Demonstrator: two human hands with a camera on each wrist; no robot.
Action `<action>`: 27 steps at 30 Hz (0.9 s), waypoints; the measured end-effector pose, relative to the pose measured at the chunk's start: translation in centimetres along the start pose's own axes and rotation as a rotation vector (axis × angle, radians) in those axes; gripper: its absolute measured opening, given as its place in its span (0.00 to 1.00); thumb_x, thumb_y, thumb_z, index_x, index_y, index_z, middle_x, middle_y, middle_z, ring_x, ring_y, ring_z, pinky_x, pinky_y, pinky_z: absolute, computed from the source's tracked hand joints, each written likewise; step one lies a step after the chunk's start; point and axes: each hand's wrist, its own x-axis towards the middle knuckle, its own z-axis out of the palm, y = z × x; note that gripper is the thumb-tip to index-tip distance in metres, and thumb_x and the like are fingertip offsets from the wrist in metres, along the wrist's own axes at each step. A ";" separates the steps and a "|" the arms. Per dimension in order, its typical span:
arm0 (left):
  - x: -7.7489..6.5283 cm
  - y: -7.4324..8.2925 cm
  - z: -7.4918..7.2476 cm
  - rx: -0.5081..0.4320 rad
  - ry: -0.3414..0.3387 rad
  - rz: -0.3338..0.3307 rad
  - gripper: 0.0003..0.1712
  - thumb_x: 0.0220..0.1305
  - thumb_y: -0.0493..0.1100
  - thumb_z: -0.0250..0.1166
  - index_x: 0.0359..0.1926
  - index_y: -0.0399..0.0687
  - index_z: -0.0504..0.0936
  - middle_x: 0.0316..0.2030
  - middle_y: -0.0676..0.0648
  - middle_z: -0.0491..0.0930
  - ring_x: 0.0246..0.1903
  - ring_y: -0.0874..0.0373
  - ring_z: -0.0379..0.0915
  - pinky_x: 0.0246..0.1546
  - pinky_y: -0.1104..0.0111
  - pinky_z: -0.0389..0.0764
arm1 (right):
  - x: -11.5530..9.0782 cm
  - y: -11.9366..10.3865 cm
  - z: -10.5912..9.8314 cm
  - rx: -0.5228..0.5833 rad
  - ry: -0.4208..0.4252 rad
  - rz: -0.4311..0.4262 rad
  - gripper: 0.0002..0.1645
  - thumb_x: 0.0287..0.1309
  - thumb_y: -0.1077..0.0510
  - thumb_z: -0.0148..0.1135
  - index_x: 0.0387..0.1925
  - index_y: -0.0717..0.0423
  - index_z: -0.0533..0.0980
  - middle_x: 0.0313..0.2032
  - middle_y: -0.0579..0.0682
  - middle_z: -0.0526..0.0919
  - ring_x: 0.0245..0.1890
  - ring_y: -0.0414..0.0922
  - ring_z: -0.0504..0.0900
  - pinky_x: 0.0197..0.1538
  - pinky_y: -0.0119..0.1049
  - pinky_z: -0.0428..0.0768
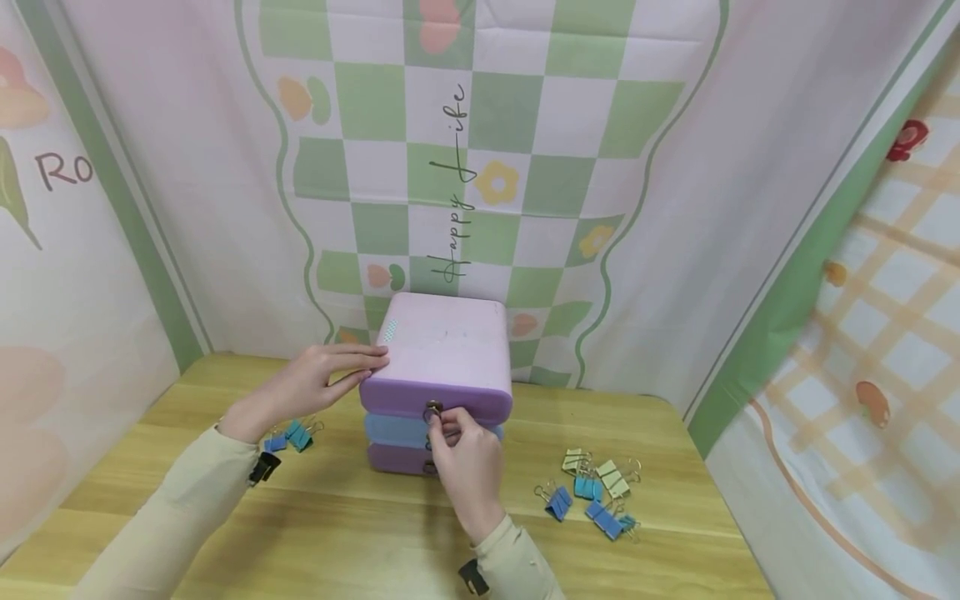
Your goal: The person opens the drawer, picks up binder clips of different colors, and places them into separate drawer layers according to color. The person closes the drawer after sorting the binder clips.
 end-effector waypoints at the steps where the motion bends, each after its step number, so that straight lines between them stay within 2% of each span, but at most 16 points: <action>1: 0.0 0.0 0.0 0.003 0.002 0.002 0.16 0.65 0.41 0.61 0.53 0.50 0.81 0.56 0.50 0.78 0.55 0.56 0.76 0.53 0.64 0.80 | 0.0 0.0 0.0 0.021 -0.008 0.011 0.05 0.54 0.58 0.66 0.26 0.54 0.81 0.22 0.45 0.86 0.18 0.33 0.79 0.22 0.22 0.78; 8: 0.0 -0.2 0.2 0.013 0.012 0.013 0.15 0.65 0.41 0.61 0.53 0.51 0.82 0.56 0.50 0.78 0.54 0.56 0.77 0.53 0.64 0.80 | 0.0 0.0 0.0 0.239 -0.081 0.124 0.04 0.57 0.59 0.65 0.29 0.55 0.80 0.24 0.47 0.86 0.22 0.44 0.85 0.25 0.27 0.82; 12: 0.0 -0.2 0.2 0.008 0.013 0.016 0.15 0.65 0.41 0.61 0.53 0.51 0.82 0.56 0.50 0.79 0.54 0.56 0.77 0.52 0.64 0.80 | -0.1 0.3 0.0 0.354 -0.104 0.201 0.05 0.56 0.58 0.66 0.30 0.58 0.81 0.25 0.51 0.87 0.25 0.46 0.86 0.28 0.29 0.84; 17: 0.1 -0.2 0.2 0.003 0.015 0.014 0.16 0.65 0.41 0.61 0.53 0.51 0.81 0.56 0.50 0.78 0.54 0.56 0.77 0.52 0.64 0.80 | 0.1 0.1 -0.3 0.495 -0.152 0.293 0.09 0.57 0.60 0.65 0.33 0.64 0.80 0.28 0.59 0.86 0.28 0.53 0.87 0.32 0.37 0.86; 20: 0.1 -0.3 0.2 0.004 0.015 0.016 0.15 0.65 0.41 0.61 0.53 0.51 0.82 0.56 0.50 0.79 0.53 0.56 0.77 0.52 0.64 0.81 | 0.3 -0.9 -1.1 0.553 -0.194 0.336 0.09 0.58 0.64 0.63 0.35 0.70 0.78 0.30 0.64 0.85 0.29 0.57 0.86 0.35 0.41 0.86; 22: 0.1 -0.3 0.1 0.005 0.015 0.017 0.15 0.65 0.41 0.62 0.53 0.51 0.82 0.56 0.50 0.79 0.53 0.56 0.77 0.51 0.64 0.81 | 0.4 -1.5 -1.6 0.574 -0.218 0.365 0.09 0.59 0.65 0.61 0.35 0.72 0.77 0.31 0.66 0.85 0.29 0.57 0.86 0.36 0.42 0.86; 27: 0.1 -0.3 0.1 -0.001 0.007 0.016 0.15 0.64 0.41 0.62 0.52 0.51 0.82 0.56 0.50 0.79 0.53 0.56 0.78 0.51 0.64 0.81 | 0.2 -0.8 -1.3 0.602 -0.231 0.376 0.10 0.59 0.64 0.62 0.36 0.71 0.77 0.30 0.65 0.85 0.28 0.50 0.87 0.36 0.36 0.86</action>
